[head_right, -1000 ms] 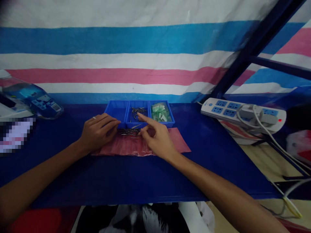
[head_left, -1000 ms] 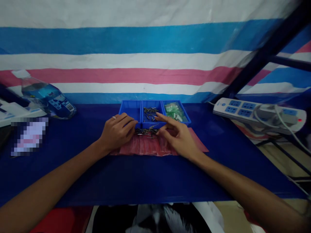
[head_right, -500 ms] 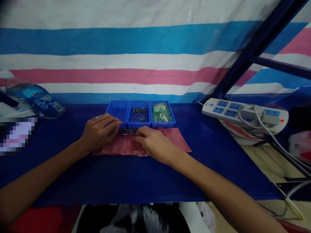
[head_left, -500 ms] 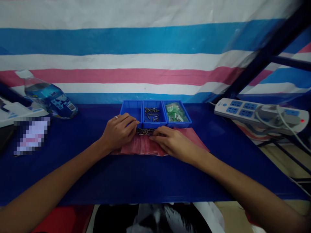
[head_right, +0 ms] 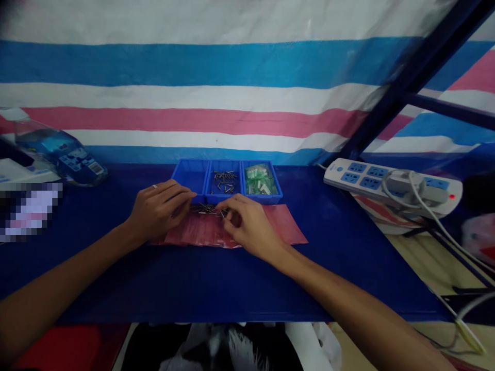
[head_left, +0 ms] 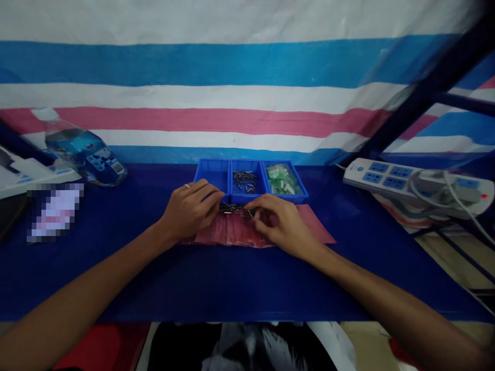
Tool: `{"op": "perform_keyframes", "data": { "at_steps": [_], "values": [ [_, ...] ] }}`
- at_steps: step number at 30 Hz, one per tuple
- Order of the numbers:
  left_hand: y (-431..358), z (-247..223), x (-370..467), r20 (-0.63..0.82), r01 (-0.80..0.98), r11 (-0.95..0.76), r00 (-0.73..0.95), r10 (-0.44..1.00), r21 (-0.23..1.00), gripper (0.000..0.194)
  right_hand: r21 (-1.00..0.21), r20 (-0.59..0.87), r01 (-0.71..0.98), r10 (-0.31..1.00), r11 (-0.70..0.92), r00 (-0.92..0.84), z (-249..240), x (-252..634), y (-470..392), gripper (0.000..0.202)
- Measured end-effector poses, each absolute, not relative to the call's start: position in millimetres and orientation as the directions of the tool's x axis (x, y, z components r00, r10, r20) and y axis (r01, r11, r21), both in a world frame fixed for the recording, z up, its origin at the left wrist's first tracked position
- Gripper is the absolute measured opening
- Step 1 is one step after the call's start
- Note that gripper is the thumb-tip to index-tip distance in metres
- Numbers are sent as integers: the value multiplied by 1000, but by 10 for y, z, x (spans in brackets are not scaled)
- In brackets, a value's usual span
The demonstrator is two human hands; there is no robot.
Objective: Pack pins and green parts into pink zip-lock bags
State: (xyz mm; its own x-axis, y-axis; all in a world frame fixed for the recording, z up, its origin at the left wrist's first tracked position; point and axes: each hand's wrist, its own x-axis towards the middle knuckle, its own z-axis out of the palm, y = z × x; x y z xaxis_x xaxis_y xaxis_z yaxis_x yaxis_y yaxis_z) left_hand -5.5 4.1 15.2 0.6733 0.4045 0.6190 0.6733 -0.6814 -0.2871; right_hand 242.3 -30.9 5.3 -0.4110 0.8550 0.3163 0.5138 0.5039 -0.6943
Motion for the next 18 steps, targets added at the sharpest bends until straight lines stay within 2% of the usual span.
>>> {"op": "perform_keyframes", "data": {
  "at_steps": [3,5,8,10,12,14,16,18],
  "values": [
    [40,141,-63,606,673,-681,679,414,-289,14,-914,181,299,935,274,-304,100,2439,-273,13],
    [36,137,-65,604,674,-676,681,414,-296,14,-972,127,161,961,170,-246,129,2439,-246,17],
    [26,137,-63,608,671,-673,685,402,-311,14,-976,191,68,960,209,-204,168,2446,-223,38],
    [22,138,-58,613,664,-676,689,387,-320,14,-940,285,123,930,319,-232,182,2463,-229,51],
    [21,139,-53,621,659,-677,690,372,-327,13,-840,382,284,875,463,-296,173,2482,-247,47],
    [22,141,-50,622,657,-678,691,368,-329,12,-629,449,476,787,614,-422,138,2493,-267,35],
    [22,145,-49,621,657,-680,691,370,-326,12,-369,419,586,692,722,-588,81,2490,-276,29],
    [20,150,-47,617,657,-681,692,374,-324,13,-183,339,608,630,772,-698,21,2474,-272,29]
  ]
}}
